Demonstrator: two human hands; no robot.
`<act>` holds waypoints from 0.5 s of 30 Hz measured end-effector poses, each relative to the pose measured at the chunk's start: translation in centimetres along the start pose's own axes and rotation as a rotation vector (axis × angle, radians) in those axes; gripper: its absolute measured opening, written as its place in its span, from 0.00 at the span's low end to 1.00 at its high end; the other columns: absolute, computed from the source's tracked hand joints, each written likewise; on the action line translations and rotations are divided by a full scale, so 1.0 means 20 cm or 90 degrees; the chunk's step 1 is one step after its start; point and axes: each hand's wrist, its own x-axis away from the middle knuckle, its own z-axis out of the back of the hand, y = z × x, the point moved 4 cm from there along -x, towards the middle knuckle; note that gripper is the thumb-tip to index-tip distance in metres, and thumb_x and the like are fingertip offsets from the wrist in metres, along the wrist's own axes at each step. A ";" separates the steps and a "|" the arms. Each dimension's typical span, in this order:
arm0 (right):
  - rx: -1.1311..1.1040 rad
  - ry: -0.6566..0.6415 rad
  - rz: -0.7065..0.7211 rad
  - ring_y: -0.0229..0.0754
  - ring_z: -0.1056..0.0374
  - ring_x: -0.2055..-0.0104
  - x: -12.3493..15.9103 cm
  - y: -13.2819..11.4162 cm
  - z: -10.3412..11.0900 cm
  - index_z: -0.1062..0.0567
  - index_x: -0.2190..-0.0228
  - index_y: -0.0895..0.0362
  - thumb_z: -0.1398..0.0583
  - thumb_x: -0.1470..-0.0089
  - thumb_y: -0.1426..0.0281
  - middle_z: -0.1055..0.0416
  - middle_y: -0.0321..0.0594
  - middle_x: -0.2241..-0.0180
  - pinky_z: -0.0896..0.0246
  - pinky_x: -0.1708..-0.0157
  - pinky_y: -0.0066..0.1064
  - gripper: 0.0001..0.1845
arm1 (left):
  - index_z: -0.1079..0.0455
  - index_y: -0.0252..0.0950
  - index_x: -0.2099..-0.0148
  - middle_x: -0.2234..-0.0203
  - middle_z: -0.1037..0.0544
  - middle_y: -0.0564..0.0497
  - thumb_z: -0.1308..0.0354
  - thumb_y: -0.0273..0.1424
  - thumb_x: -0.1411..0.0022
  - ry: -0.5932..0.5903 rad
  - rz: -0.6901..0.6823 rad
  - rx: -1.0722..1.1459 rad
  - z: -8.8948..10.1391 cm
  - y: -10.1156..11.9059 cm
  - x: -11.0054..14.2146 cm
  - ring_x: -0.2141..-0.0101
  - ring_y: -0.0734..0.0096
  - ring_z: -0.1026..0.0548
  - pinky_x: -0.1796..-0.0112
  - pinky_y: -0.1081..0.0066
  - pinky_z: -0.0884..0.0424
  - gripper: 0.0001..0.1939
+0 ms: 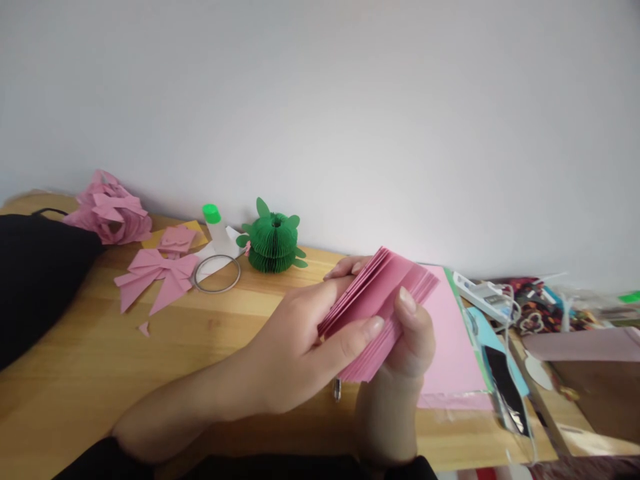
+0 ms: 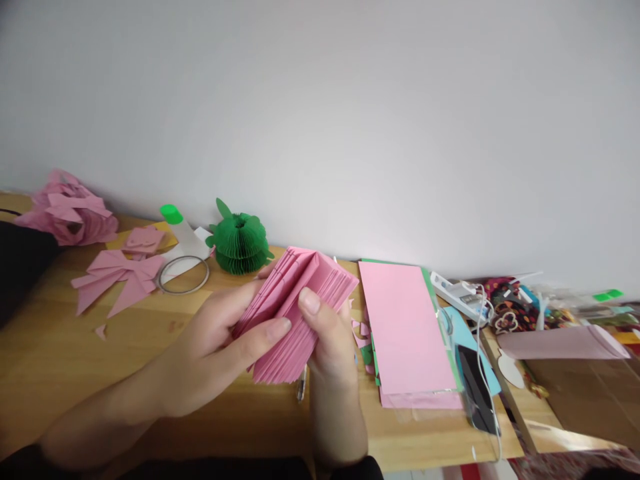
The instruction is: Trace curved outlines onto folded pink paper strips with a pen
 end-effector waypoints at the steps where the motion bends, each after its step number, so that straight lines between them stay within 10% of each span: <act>1: -0.001 0.005 0.001 0.45 0.27 0.65 0.00 0.00 0.00 0.21 0.65 0.50 0.33 0.52 0.56 0.23 0.39 0.62 0.26 0.61 0.42 0.14 | 0.30 0.37 0.53 0.64 0.23 0.53 0.47 0.35 0.27 0.001 0.000 -0.001 0.00 0.00 0.00 0.64 0.71 0.25 0.63 0.73 0.28 0.09; 15: 0.059 0.019 0.033 0.48 0.28 0.64 -0.01 -0.01 0.00 0.22 0.67 0.50 0.35 0.52 0.54 0.24 0.40 0.63 0.28 0.64 0.40 0.15 | 0.30 0.35 0.61 0.70 0.26 0.53 0.49 0.35 0.28 0.012 -0.011 -0.030 0.01 0.00 -0.01 0.68 0.70 0.27 0.66 0.71 0.29 0.11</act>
